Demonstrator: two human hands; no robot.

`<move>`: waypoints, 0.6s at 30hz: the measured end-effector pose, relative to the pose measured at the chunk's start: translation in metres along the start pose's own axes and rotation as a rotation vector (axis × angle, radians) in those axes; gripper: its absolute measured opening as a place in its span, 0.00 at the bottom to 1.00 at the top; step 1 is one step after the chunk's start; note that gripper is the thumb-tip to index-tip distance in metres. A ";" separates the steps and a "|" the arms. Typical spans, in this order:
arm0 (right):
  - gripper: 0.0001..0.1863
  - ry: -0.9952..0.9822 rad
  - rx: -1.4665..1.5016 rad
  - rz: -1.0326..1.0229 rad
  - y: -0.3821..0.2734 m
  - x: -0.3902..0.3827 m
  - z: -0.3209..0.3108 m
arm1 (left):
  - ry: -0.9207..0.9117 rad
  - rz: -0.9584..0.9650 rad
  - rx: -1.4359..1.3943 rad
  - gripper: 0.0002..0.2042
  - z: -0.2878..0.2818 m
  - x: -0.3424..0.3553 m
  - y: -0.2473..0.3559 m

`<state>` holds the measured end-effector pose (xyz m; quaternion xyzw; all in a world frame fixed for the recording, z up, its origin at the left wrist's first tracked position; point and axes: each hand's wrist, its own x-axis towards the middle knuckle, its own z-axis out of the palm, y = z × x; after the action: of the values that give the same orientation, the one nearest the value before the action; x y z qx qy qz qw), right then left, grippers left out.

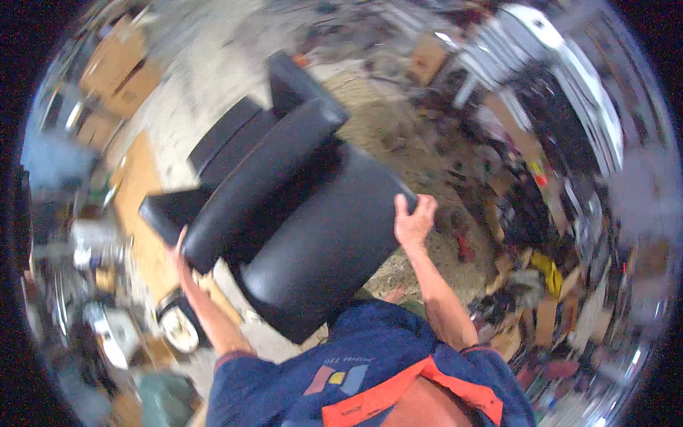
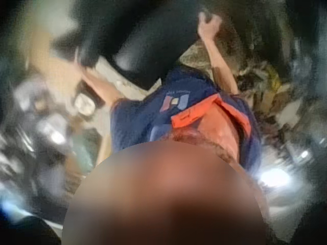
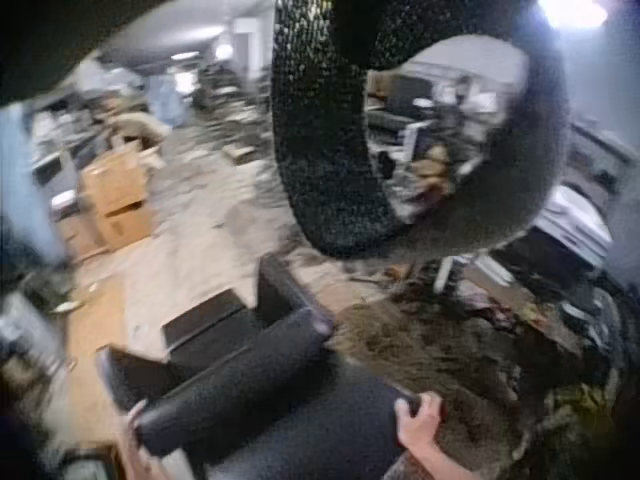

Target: The person reupholsters a black chair by removing the old cover, positioning a new black fabric over the seat, trimming excess material with scissors, and securing the fabric with a staple gun. The person works on the chair frame, fabric, and tools throughout the clip.

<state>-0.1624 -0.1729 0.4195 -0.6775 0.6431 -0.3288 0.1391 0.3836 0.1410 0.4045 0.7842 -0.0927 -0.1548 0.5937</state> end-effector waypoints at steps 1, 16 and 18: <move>0.26 -0.020 -0.003 0.015 0.001 0.003 0.001 | -0.016 -0.028 -0.070 0.40 0.004 0.001 0.001; 0.31 -0.029 0.037 0.197 0.040 0.067 -0.008 | 0.080 0.036 0.231 0.20 0.109 -0.053 0.065; 0.35 -0.068 0.093 0.274 0.051 0.090 -0.007 | -0.014 0.144 0.291 0.20 0.163 -0.066 0.077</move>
<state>-0.2110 -0.2643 0.4173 -0.5868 0.7086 -0.3130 0.2358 0.2672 -0.0056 0.4467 0.8522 -0.1742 -0.1023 0.4827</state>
